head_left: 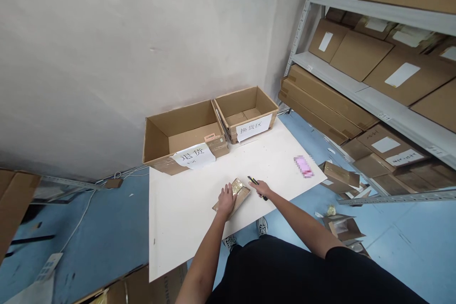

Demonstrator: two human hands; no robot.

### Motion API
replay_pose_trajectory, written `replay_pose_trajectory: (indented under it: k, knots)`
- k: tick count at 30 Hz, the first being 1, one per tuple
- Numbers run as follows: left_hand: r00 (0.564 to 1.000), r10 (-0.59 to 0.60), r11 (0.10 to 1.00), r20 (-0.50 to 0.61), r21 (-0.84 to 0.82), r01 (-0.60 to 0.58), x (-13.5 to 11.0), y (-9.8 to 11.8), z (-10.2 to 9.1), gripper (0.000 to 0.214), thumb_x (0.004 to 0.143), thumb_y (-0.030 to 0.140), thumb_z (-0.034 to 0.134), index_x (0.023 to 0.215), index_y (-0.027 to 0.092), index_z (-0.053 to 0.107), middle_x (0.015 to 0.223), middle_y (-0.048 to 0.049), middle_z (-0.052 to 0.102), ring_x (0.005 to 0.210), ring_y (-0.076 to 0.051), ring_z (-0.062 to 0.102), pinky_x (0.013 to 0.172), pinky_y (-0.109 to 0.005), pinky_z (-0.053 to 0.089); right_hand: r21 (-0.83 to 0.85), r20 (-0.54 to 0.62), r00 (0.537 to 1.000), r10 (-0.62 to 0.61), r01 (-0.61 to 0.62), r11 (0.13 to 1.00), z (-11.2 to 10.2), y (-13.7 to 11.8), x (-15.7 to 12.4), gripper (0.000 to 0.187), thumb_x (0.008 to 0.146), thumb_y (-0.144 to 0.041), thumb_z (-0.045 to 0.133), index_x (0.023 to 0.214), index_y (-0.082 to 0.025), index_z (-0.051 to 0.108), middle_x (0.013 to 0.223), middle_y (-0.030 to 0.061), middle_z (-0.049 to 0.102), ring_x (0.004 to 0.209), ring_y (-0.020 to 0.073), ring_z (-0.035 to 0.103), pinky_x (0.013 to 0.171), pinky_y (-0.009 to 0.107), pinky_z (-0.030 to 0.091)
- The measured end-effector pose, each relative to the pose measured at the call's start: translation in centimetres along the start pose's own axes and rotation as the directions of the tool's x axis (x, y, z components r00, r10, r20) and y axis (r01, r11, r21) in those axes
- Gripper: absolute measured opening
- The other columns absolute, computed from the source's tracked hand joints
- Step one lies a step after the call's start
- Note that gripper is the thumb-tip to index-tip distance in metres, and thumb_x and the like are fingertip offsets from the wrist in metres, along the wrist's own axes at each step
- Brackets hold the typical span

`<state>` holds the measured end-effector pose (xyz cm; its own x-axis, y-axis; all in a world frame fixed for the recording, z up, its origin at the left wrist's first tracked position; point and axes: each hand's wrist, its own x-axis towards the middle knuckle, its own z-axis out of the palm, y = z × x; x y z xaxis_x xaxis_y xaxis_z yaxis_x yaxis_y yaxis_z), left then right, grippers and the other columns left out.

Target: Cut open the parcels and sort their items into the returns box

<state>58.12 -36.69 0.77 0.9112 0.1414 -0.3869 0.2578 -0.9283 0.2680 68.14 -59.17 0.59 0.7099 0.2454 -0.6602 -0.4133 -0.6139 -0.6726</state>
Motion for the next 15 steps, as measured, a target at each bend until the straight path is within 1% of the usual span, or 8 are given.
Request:
replay_pose_trajectory:
  k: [1,3,5,6,8,10,13,15]
  knots:
    - [1.0,0.005,1.0,-0.009,-0.003,-0.005,-0.1,0.1,0.0,0.07,0.104,0.048,0.031,0.164,0.015,0.02,0.167,-0.0201,0.033,0.154,-0.036,0.03,0.118,-0.049,0.034,0.073,-0.01,0.999,0.045,-0.045,0.996,1.4,0.3,-0.2,0.051,0.081,-0.071,0.071,0.084,-0.023,0.055,0.053,-0.0045,0.057,0.044,0.0148,0.058,0.047,0.024,0.045]
    - [0.999,0.025,0.999,-0.033,-0.033,-0.026,-0.4,0.1,0.0,0.067,0.105,0.047,0.029,0.163,0.013,0.023,0.164,-0.0203,0.04,0.152,-0.033,0.035,0.119,-0.044,0.035,0.218,-0.064,0.992,0.104,-0.088,0.972,4.0,0.6,-0.4,0.047,0.079,-0.063,0.076,0.089,-0.023,0.052,0.054,-0.0065,0.055,0.044,0.0141,0.056,0.044,0.024,0.046]
    - [0.997,0.047,0.995,-0.056,-0.087,-0.052,-0.7,0.1,-0.1,0.065,0.106,0.045,0.026,0.162,0.012,0.026,0.159,-0.019,0.046,0.148,-0.028,0.042,0.118,-0.039,0.037,0.328,-0.123,0.985,0.121,-0.075,0.942,5.6,0.6,-0.4,0.04,0.083,-0.056,0.074,0.091,-0.024,0.05,0.055,-0.0078,0.053,0.044,0.0128,0.055,0.043,0.023,0.047]
    - [0.997,0.052,0.992,-0.062,-0.114,-0.059,-0.9,0.1,-0.2,0.064,0.107,0.045,0.024,0.162,0.013,0.027,0.157,-0.0181,0.049,0.145,-0.026,0.047,0.117,-0.036,0.039,0.358,-0.137,0.983,0.118,-0.062,0.932,6.0,0.5,-0.3,0.038,0.084,-0.053,0.072,0.091,-0.024,0.049,0.056,-0.0082,0.053,0.044,0.0122,0.054,0.044,0.022,0.047]
    - [0.998,0.045,0.987,-0.052,-0.154,-0.053,-1.1,0.1,-0.5,0.062,0.107,0.044,0.023,0.161,0.014,0.03,0.154,-0.016,0.054,0.139,-0.024,0.054,0.113,-0.035,0.042,0.374,-0.135,0.985,0.102,-0.045,0.926,5.9,0.5,-0.1,0.035,0.085,-0.049,0.072,0.091,-0.025,0.048,0.057,-0.0087,0.053,0.044,0.0116,0.054,0.045,0.022,0.048]
    - [0.999,0.034,0.983,-0.027,-0.181,-0.038,-1.2,0.1,-0.8,0.06,0.108,0.044,0.022,0.16,0.015,0.034,0.15,-0.0145,0.058,0.134,-0.024,0.059,0.11,-0.033,0.044,0.365,-0.119,0.989,0.087,-0.038,0.93,5.4,0.5,0.1,0.035,0.084,-0.047,0.073,0.089,-0.025,0.047,0.057,-0.0088,0.053,0.045,0.0116,0.054,0.046,0.022,0.048]
    - [0.999,0.035,0.973,-0.009,-0.226,-0.037,-1.3,-0.1,-1.3,0.059,0.108,0.044,0.021,0.156,0.015,0.039,0.148,-0.0131,0.061,0.132,-0.023,0.06,0.109,-0.031,0.044,0.357,-0.103,0.992,0.069,-0.027,0.934,4.7,0.7,0.2,0.035,0.084,-0.046,0.073,0.086,-0.025,0.045,0.057,-0.0087,0.053,0.046,0.0118,0.055,0.047,0.023,0.05]
    - [1.0,0.03,0.965,-0.003,-0.259,-0.029,-1.4,-0.3,-1.7,0.058,0.109,0.044,0.018,0.152,0.016,0.045,0.143,-0.0127,0.065,0.13,-0.023,0.062,0.107,-0.032,0.045,0.357,-0.098,0.993,0.063,-0.024,0.934,4.6,0.7,0.1,0.034,0.085,-0.044,0.072,0.086,-0.025,0.044,0.057,-0.0089,0.053,0.046,0.0118,0.055,0.048,0.023,0.051]
